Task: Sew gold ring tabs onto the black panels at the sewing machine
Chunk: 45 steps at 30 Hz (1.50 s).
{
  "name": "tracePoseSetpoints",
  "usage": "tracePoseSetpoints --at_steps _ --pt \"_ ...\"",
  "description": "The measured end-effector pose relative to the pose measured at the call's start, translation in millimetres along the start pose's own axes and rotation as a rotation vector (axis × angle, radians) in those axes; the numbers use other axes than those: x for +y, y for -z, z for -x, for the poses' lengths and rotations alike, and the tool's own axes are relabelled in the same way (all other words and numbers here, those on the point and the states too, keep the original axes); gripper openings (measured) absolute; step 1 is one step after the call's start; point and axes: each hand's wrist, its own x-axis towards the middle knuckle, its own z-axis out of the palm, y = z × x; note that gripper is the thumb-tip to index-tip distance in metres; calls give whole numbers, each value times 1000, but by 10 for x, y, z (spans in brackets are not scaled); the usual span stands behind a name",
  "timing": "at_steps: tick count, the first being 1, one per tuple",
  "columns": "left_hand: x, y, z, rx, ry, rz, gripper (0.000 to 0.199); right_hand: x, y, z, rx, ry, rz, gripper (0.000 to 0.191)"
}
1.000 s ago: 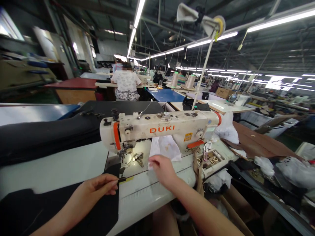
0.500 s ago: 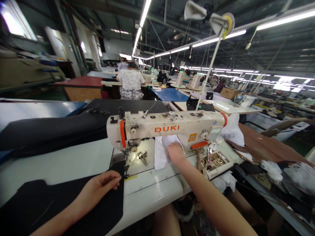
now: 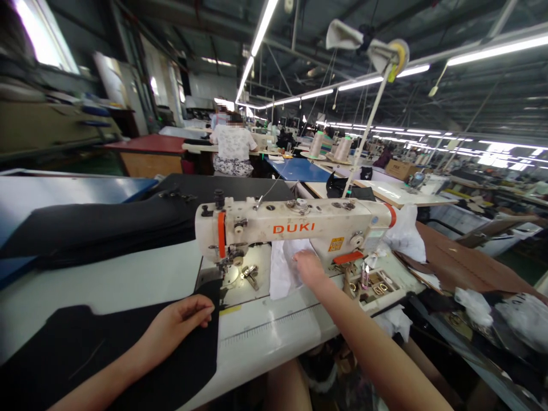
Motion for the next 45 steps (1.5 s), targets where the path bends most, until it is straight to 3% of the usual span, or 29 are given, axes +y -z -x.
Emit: tracePoseSetpoints --at_steps 5,8,12,14,17,24,28,31,35,38,45 --pt "-3 -5 4 3 -9 44 22 -139 58 259 87 -33 -315 23" --pt "-2 -11 3 13 1 64 23 -311 101 498 85 -39 -509 22" --pt "63 -40 59 16 -12 111 21 -574 138 774 39 -120 -973 22" --pt "127 -71 126 17 -26 144 20 -691 117 870 44 -115 -1061 23" --pt "238 -130 253 31 -58 170 17 -836 58 981 90 -52 -1005 24" --pt "415 -186 444 112 -139 46 19 -1050 50 1154 226 169 -615 9" --pt "437 -172 441 153 -153 19 20 -1104 88 1173 262 256 -560 9" --pt "440 -178 434 163 -147 59 19 -1128 98 1154 237 219 -621 8" --pt "464 -249 448 167 -76 275 19 -1175 55 1119 152 35 -880 5" --pt "502 -329 456 134 50 528 26 -1229 -18 1136 171 -33 -1041 7" --pt "572 -419 498 65 321 938 37 -1321 -124 1247 382 154 -960 12"
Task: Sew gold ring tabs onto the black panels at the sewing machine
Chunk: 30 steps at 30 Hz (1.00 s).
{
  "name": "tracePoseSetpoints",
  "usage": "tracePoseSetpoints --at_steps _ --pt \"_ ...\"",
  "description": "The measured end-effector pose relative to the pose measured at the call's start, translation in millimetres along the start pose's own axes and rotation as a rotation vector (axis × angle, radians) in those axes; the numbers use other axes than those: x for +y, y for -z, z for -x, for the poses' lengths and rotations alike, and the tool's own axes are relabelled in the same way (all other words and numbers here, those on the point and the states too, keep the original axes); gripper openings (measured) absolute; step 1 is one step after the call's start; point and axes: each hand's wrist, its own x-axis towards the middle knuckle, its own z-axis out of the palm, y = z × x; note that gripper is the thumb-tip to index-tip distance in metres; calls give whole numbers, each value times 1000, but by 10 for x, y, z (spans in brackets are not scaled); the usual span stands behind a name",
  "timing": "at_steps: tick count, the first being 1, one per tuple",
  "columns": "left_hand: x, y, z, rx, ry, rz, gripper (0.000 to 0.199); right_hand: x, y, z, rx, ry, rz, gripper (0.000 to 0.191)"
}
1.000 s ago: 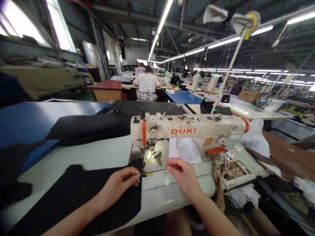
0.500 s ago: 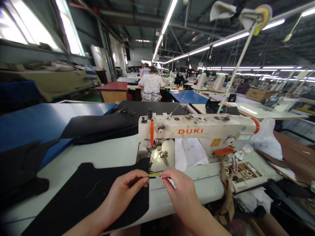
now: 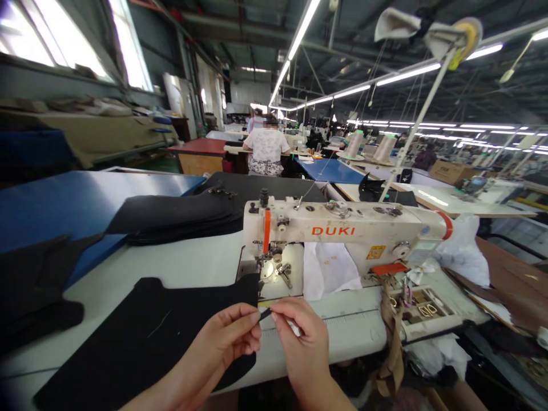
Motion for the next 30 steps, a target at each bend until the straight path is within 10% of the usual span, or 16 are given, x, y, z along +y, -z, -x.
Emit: tracePoseSetpoints --at_steps 30 --pt "-154 -26 -1 154 111 278 19 94 -41 46 -17 60 -23 11"
